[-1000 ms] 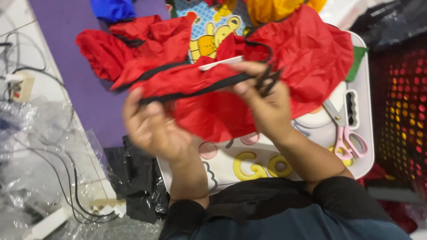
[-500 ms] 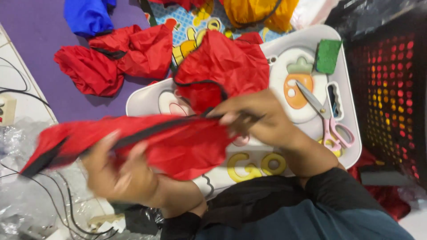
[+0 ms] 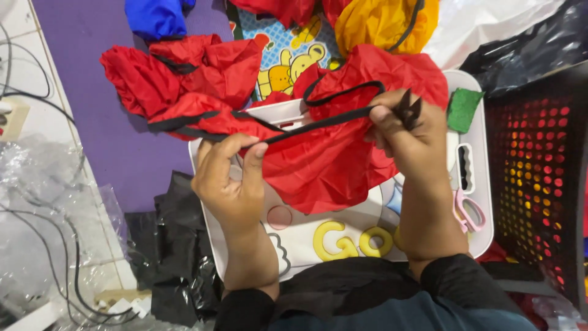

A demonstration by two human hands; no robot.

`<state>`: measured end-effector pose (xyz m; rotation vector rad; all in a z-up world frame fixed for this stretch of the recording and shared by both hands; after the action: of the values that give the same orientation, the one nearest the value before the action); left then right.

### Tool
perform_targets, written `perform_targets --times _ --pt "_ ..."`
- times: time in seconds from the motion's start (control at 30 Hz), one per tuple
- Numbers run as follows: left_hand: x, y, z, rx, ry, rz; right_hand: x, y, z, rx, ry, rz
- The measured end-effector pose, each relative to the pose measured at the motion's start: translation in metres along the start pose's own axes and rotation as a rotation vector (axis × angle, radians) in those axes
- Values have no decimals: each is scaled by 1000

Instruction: Trimming excess black fabric from the edges of a red pouch using scissors

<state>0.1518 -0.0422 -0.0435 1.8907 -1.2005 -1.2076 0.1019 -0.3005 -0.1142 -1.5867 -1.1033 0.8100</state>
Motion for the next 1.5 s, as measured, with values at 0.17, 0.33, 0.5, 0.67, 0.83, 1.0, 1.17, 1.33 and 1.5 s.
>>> perform_targets --times 0.17,0.33,0.5,0.67,0.83,1.0,1.17,1.33,1.5 --pt "8 -13 19 -132 76 221 26 -23 0 -111 -50 42" --pt "23 -12 27 -280 52 474 46 -46 1 -198 -116 68" --pt "28 -33 37 -343 155 510 54 -36 -4 -155 -113 14" --pt "41 -39 38 -355 217 566 51 -14 -3 -34 171 -238" --pt "48 -74 45 -514 279 971 36 5 0 61 360 -487" --pt "47 -41 35 -667 59 1295 29 -12 -5 83 197 -471" --pt "49 -34 34 -638 -4 1156 25 -10 -8 29 123 -338" --pt "45 -26 33 -579 -45 985 21 -17 -10 -9 32 -81" --pt "41 -19 33 -551 -128 678 14 -22 -6 -109 -83 14"
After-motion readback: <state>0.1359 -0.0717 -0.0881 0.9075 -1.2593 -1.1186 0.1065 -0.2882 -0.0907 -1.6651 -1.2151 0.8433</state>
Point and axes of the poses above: each hand's wrist, its own z-axis away from the middle knuckle, its own x-axis out of the palm, y = z × x, the point moved 5 cm from there along -z, towards the middle knuckle, and after that the axes turned 12 degrees about -x, right-handed, at the moved point
